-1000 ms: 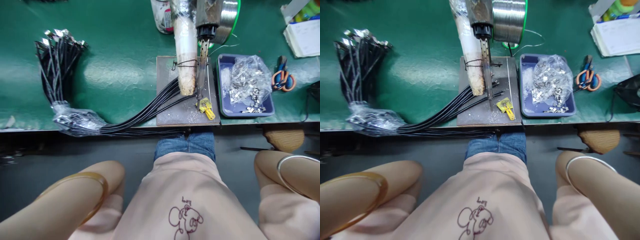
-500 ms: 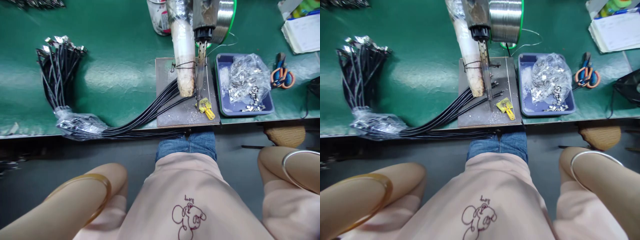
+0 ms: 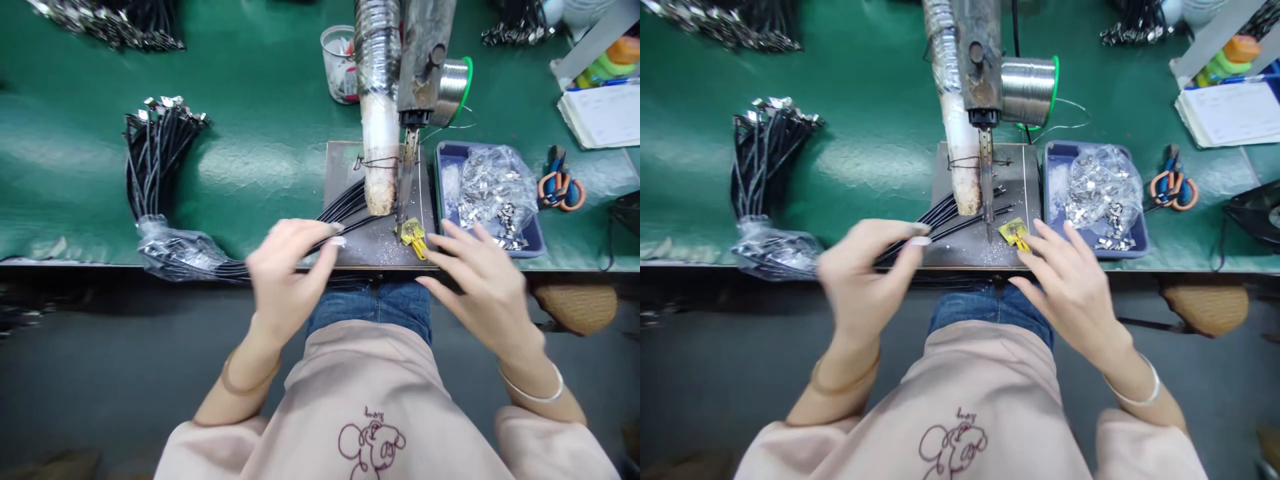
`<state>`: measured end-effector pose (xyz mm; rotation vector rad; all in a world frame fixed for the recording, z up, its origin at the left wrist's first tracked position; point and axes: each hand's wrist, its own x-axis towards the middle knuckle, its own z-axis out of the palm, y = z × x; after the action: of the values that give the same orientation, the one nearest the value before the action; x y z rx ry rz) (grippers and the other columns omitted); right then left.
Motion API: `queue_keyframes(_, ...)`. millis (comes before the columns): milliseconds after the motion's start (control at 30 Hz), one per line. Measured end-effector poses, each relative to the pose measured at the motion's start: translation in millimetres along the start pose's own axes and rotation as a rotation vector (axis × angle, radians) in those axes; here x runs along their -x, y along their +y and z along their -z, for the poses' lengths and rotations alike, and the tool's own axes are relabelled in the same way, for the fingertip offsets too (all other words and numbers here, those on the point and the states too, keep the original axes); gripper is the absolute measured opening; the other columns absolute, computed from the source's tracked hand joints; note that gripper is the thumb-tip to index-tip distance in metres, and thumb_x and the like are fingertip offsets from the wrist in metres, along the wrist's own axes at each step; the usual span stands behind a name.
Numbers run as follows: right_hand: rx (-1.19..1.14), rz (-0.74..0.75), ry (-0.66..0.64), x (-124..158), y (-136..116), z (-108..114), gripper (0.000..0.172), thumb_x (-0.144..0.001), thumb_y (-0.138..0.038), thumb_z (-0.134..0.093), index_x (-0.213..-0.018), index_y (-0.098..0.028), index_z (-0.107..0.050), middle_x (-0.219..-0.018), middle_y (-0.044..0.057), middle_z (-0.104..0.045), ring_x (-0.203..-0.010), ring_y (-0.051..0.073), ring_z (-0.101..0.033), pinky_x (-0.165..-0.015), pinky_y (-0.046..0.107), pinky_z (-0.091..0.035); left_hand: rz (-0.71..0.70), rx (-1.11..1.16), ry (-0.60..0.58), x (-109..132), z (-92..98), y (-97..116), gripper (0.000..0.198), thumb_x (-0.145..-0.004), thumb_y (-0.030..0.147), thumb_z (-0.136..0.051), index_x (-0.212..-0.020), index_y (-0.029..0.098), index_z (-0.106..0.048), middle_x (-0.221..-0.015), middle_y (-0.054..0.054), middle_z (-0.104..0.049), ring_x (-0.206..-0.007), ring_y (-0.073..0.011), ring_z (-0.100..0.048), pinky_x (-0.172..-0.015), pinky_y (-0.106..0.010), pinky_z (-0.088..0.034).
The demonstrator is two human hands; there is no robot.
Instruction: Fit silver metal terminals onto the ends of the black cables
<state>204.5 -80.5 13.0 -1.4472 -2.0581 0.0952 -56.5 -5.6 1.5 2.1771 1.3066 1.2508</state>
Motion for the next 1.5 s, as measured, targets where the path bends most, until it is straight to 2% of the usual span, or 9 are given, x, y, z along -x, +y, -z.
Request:
queue_keyframes(167,0.045,0.157,0.004,1,17,-17,0.014,-0.091,-0.01,-0.065,-0.098,-0.021,-0.07,-0.118,0.007,-0.076,-0.132,0.029,-0.062,-0.122,0.061,-0.038,-0.211,-0.389,-0.271,-12,-50.0,-31,0.021,-0.098,0.017,-0.054,-0.101,0.012,-0.074,-0.096,-0.013,-0.072,-0.087,-0.0261,-0.063,-0.079,-0.039,-0.052)
queue_keyframes(267,-0.16,0.204,-0.001,5,7,-4,0.02,-0.091,-0.008,-0.064,-0.104,-0.022,-0.07,-0.092,0.0,-0.078,-0.097,0.018,-0.076,-0.118,0.052,-0.046,-0.207,-0.42,-0.244,-18,-61.3,-41,0.024,-0.098,0.016,-0.051,-0.094,0.014,-0.074,-0.091,-0.011,-0.071,-0.083,-0.0246,-0.062,-0.077,-0.037,-0.05)
queue_keyframes(433,-0.049,0.121,0.055,19,-2,26,0.032,-0.093,-0.013,-0.063,-0.123,-0.025,-0.068,-0.07,-0.005,-0.069,-0.056,0.01,-0.061,-0.064,0.025,-0.054,0.083,-0.191,-0.146,-10,-37.0,-35,0.009,-0.088,0.017,-0.061,-0.085,0.017,-0.069,-0.07,-0.001,-0.062,-0.066,-0.0159,-0.057,-0.069,-0.028,-0.047)
queue_keyframes(600,0.357,-0.368,0.16,22,51,41,0.013,-0.095,-0.031,-0.063,-0.105,-0.023,-0.067,-0.074,-0.001,-0.071,-0.063,0.016,-0.068,-0.062,0.028,-0.049,0.502,0.321,-0.308,15,1.1,-24,0.011,-0.082,0.022,-0.068,-0.075,0.017,-0.061,-0.065,0.002,-0.058,-0.058,-0.0109,-0.052,-0.057,-0.022,-0.044)
queue_keyframes(767,0.338,-0.395,0.0,6,112,34,0.004,-0.088,-0.025,-0.065,-0.087,-0.021,-0.066,-0.083,0.003,-0.073,-0.073,0.02,-0.069,-0.071,0.031,-0.049,0.325,0.521,-0.809,26,3.8,-14,0.012,-0.082,0.018,-0.068,-0.071,0.015,-0.065,-0.06,0.002,-0.055,-0.055,-0.0091,-0.046,-0.053,-0.02,-0.039)
queue_keyframes(1033,0.287,-0.429,-0.203,-30,128,31,0.005,-0.079,-0.015,-0.07,-0.074,-0.013,-0.069,-0.07,0.003,-0.07,-0.064,0.011,-0.062,-0.066,0.027,-0.041,-0.036,0.644,-1.141,7,-26.1,18,0.025,-0.085,0.014,-0.068,-0.108,0.017,-0.078,-0.095,-0.008,-0.08,-0.069,-0.0141,-0.067,-0.067,-0.023,-0.05)
queue_keyframes(1133,0.228,-0.529,-0.293,-39,133,39,0.012,-0.078,-0.021,-0.07,-0.073,-0.01,-0.071,-0.067,0.002,-0.069,-0.063,0.008,-0.06,-0.068,0.028,-0.041,-0.027,0.735,-1.06,4,-36.5,30,0.016,-0.09,0.016,-0.065,-0.097,0.015,-0.079,-0.095,-0.01,-0.08,-0.077,-0.0164,-0.071,-0.072,-0.025,-0.051)
queue_keyframes(1267,0.186,-0.614,-0.325,-34,137,43,0.009,-0.075,-0.021,-0.074,-0.072,-0.014,-0.069,-0.068,0.001,-0.071,-0.062,0.009,-0.062,-0.067,0.028,-0.042,0.463,0.917,-0.675,13,-50.0,30,0.017,-0.09,0.03,-0.07,-0.086,0.014,-0.075,-0.067,-0.004,-0.071,-0.055,-0.0109,-0.058,-0.054,-0.023,-0.044)
queue_keyframes(1500,0.229,-0.439,0.292,-1,81,42,0.01,-0.076,-0.021,-0.075,-0.084,-0.021,-0.07,-0.089,0.01,-0.075,-0.074,0.02,-0.07,-0.069,0.032,-0.057,0.851,1.131,-0.327,27,-58.3,13,0.022,-0.081,0.035,-0.075,-0.085,0.016,-0.064,-0.057,0.002,-0.064,-0.04,-0.0031,-0.032,-0.04,-0.019,-0.021)
